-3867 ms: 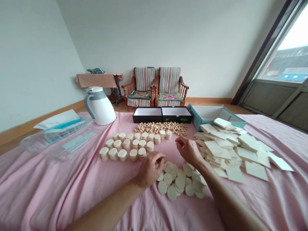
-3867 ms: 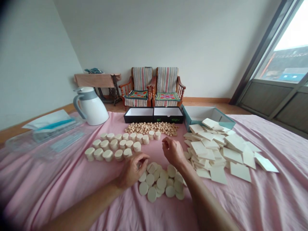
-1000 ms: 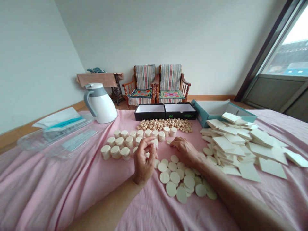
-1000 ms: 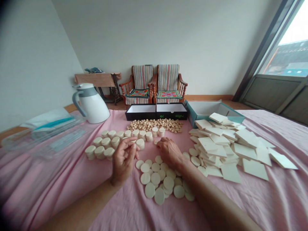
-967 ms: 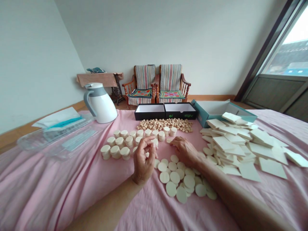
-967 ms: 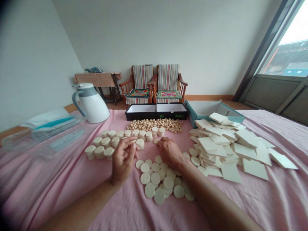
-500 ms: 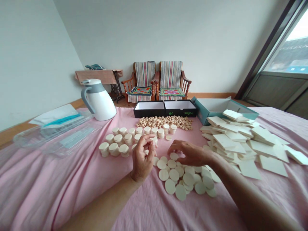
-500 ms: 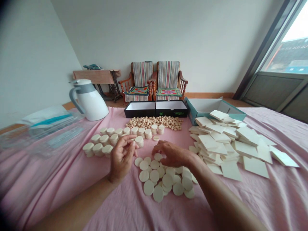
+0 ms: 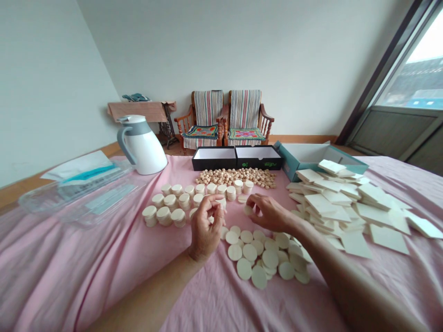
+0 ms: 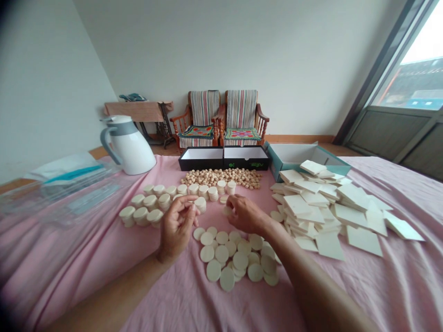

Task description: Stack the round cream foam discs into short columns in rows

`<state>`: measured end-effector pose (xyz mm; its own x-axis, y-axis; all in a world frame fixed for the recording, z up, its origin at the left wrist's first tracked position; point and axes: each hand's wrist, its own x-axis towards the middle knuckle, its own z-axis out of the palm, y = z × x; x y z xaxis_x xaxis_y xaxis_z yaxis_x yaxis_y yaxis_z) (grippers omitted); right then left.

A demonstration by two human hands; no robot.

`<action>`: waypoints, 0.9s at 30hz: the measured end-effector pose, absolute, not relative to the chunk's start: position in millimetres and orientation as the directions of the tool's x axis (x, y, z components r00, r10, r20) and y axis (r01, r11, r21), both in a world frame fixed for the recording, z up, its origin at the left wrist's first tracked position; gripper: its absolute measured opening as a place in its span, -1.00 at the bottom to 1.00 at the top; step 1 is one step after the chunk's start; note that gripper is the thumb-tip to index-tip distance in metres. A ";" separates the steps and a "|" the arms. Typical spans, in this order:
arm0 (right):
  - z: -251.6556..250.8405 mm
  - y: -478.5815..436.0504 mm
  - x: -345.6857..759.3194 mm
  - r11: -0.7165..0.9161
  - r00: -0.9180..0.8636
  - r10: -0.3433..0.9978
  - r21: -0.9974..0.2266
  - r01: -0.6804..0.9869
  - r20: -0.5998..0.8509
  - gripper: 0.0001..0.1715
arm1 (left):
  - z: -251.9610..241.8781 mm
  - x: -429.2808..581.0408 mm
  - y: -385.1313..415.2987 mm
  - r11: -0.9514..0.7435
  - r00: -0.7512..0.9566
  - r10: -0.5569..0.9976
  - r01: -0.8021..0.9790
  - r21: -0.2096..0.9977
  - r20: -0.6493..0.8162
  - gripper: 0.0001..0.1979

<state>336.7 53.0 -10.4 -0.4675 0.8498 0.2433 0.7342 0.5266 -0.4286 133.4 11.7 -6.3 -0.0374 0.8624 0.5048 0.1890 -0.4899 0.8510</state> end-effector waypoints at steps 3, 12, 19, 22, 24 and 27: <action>-20.4 61.7 327.2 0.449 -0.314 0.880 -0.413 0.792 0.356 -0.78 | -7.3 133.1 11.8 -0.489 -0.029 0.864 0.186 0.852 0.502 -0.78; -27.5 74.6 320.5 0.406 -0.266 0.894 -0.400 0.822 0.360 -0.61 | -7.7 133.3 11.7 -0.487 -0.038 0.862 0.220 0.845 0.506 -0.79; -24.4 67.2 324.0 0.409 -0.275 0.895 -0.403 0.819 0.351 -0.71 | -9.8 132.3 12.2 -0.485 -0.024 0.865 0.220 0.846 0.502 -0.79; -24.0 65.8 316.1 0.465 -0.345 0.869 -0.352 0.812 0.354 -0.68 | -8.8 133.0 11.7 -0.486 -0.021 0.864 0.226 0.844 0.503 -0.80; -22.7 65.5 310.9 0.489 -0.377 0.852 -0.295 0.821 0.362 -0.69 | -8.0 133.4 11.4 -0.488 -0.020 0.862 0.237 0.840 0.506 -0.81; -20.1 65.4 307.5 0.492 -0.395 0.848 -0.247 0.835 0.353 -0.72 | -7.9 133.7 11.2 -0.492 -0.022 0.858 0.252 0.833 0.513 -0.82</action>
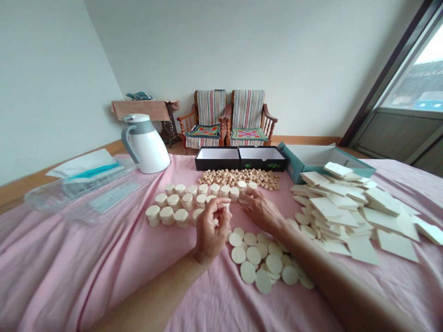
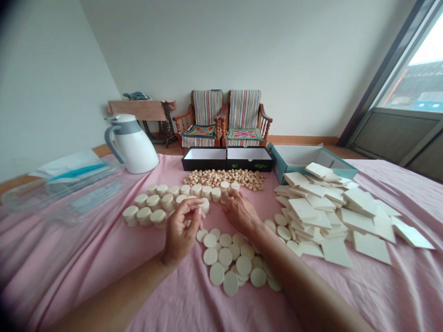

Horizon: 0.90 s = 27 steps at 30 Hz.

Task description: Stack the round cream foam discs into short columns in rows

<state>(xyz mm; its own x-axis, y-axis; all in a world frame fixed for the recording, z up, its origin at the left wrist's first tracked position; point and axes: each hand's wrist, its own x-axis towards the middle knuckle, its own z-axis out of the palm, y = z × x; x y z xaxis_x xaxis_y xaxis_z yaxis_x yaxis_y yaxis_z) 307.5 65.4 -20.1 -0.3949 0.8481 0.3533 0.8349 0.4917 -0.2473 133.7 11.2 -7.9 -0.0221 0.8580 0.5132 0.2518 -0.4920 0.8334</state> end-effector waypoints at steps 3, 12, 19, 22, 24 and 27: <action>-19.1 65.4 310.1 0.472 -0.391 0.863 -0.238 0.849 0.320 -0.71 | -9.0 133.7 11.3 -0.497 -0.021 0.854 0.265 0.826 0.521 -0.83; -23.8 68.8 312.4 0.451 -0.359 0.872 -0.262 0.853 0.332 -0.71 | -13.0 133.1 12.1 -0.496 -0.014 0.855 0.271 0.825 0.519 -0.83; -17.5 68.7 308.7 0.521 -0.447 0.838 -0.215 0.826 0.313 -0.78 | -9.2 132.3 11.2 -0.518 -0.024 0.840 0.264 0.813 0.543 -0.83; -22.2 71.6 312.0 0.506 -0.417 0.848 -0.269 0.820 0.327 -0.79 | -5.4 130.9 11.5 -0.537 -0.059 0.820 0.261 0.802 0.569 -0.82; -27.4 74.2 314.8 0.482 -0.379 0.862 -0.314 0.818 0.337 -0.79 | -3.6 129.7 12.4 -0.547 -0.091 0.806 0.261 0.795 0.585 -0.83; -34.1 76.5 317.7 0.452 -0.330 0.875 -0.358 0.817 0.354 -0.75 | -2.8 128.6 14.1 -0.553 -0.109 0.796 0.266 0.789 0.595 -0.83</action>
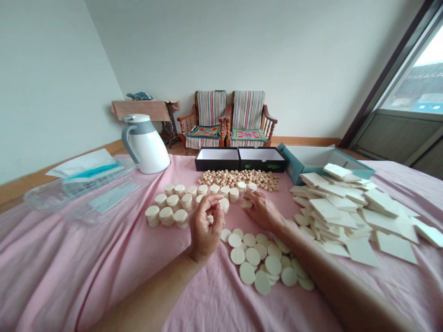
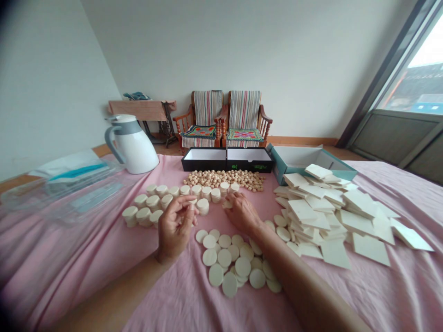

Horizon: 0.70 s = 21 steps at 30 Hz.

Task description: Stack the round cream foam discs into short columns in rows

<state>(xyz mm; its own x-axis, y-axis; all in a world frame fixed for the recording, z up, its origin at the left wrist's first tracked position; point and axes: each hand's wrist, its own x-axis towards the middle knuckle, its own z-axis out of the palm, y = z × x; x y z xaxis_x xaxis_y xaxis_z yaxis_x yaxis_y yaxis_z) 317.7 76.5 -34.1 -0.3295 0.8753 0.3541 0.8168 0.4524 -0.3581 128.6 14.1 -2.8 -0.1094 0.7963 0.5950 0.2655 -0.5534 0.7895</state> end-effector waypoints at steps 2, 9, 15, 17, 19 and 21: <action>-36.3 76.5 318.3 0.453 -0.314 0.872 -0.376 0.808 0.376 -0.70 | -3.3 128.3 14.6 -0.559 -0.101 0.793 0.275 0.783 0.601 -0.83; -33.2 75.6 314.9 0.495 -0.304 0.846 -0.433 0.753 0.439 -0.80 | -4.5 128.6 14.5 -0.560 -0.092 0.792 0.286 0.778 0.604 -0.83; -30.4 76.1 314.7 0.487 -0.279 0.849 -0.459 0.743 0.448 -0.77 | -3.3 129.1 14.0 -0.558 -0.081 0.795 0.292 0.777 0.601 -0.84; -23.7 70.4 314.8 0.496 -0.294 0.849 -0.473 0.728 0.439 -0.83 | -2.8 129.3 13.6 -0.555 -0.085 0.796 0.292 0.779 0.599 -0.84; -13.4 60.7 314.1 0.548 -0.407 0.836 -0.509 0.664 0.369 -0.86 | -2.6 129.2 13.2 -0.556 -0.083 0.796 0.292 0.779 0.599 -0.84; -2.4 49.3 312.5 0.613 -0.595 0.765 -0.562 0.555 0.248 -0.80 | -3.1 128.6 13.2 -0.555 -0.074 0.798 0.296 0.777 0.598 -0.84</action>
